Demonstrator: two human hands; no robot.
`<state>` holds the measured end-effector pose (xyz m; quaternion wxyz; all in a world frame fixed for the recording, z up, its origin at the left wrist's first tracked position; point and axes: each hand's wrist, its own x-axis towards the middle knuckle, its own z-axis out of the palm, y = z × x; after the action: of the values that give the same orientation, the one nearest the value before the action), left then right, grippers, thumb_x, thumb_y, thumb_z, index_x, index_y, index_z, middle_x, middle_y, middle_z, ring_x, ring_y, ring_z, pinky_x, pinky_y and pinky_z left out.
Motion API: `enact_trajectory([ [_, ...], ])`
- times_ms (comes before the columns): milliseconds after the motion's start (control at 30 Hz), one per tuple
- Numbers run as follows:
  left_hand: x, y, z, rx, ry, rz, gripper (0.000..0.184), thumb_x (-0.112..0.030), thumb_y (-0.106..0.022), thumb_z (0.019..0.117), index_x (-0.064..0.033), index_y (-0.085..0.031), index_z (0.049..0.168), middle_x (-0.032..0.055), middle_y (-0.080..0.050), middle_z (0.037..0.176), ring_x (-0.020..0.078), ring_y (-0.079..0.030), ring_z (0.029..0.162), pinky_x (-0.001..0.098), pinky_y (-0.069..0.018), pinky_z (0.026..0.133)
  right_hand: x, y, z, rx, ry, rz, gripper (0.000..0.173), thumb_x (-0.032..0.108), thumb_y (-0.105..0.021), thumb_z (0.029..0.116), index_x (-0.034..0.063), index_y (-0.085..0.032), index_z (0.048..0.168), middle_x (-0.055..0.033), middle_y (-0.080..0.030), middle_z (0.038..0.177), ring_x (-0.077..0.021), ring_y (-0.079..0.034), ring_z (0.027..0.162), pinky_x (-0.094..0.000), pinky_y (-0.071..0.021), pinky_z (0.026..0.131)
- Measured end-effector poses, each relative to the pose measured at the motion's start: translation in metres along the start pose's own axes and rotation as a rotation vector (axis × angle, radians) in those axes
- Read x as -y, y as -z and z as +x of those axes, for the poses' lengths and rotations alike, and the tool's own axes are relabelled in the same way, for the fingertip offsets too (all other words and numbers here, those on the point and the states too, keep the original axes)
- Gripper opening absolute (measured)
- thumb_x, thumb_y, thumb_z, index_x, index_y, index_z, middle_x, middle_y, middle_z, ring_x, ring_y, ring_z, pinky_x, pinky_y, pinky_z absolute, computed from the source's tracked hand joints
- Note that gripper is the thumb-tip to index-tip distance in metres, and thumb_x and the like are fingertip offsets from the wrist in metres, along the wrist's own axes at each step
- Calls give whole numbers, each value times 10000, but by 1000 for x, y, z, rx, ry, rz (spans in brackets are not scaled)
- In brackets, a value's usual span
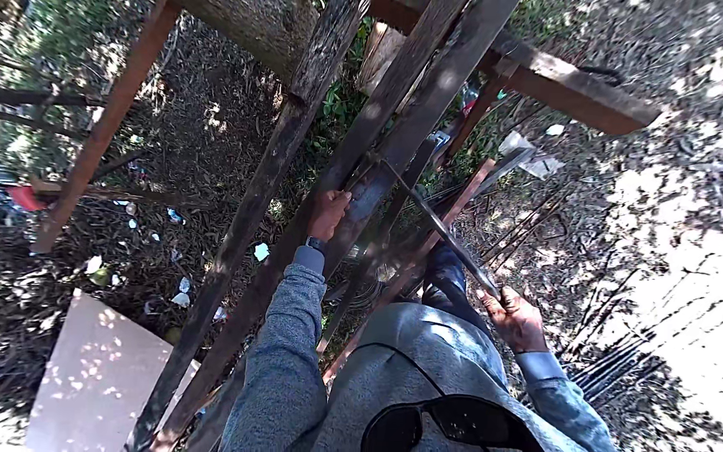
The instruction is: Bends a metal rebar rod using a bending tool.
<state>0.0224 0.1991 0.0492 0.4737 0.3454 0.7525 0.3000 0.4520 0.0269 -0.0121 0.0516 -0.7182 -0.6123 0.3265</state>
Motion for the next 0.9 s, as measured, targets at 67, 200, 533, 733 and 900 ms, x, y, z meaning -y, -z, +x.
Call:
enact_trajectory([
  [67, 2, -2, 0, -16, -19, -15, 263, -264, -652, 1017, -13, -649, 1095, 56, -657, 820, 117, -570, 644, 254, -486, 597, -5, 1, 1, 24, -9, -6, 607, 586, -522, 1002, -5, -656, 977, -234, -673, 798, -443, -689, 794, -666, -521, 709],
  [200, -1, -6, -5, -36, 8, -40, 248, -248, -654, 1013, -21, -641, 1111, 56, -652, 855, 120, -580, 686, 260, -496, 633, -4, 3, 1, 25, -22, 5, 597, 583, -508, 1005, 8, -661, 956, -220, -670, 775, -427, -687, 771, -665, -516, 700],
  [533, -11, 2, -17, 2, -129, -214, 231, -261, -657, 1010, -47, -662, 1096, 49, -672, 887, 131, -612, 739, 274, -523, 662, 6, 58, 3, -45, 77, -1, 619, 643, -503, 977, 50, -678, 953, -160, -620, 672, -369, -633, 628, -630, -478, 578],
  [733, -37, 7, -21, -52, -346, -136, 473, -205, -662, 995, -131, -547, 1447, 83, -679, 1223, 195, -672, 1061, 393, -592, 919, 22, 144, 43, -109, 223, -160, 579, 655, -531, 944, 97, -677, 892, -144, -616, 670, -356, -615, 607, -616, -444, 532],
  [900, -63, 11, -24, -56, -573, -95, 339, -146, -656, 1005, -102, -643, 1341, 60, -665, 1299, 168, -648, 1166, 364, -559, 1015, 37, 208, 92, -141, 371, -316, 555, 616, -524, 947, 81, -649, 866, -158, -607, 686, -382, -595, 591, -614, -415, 502],
])
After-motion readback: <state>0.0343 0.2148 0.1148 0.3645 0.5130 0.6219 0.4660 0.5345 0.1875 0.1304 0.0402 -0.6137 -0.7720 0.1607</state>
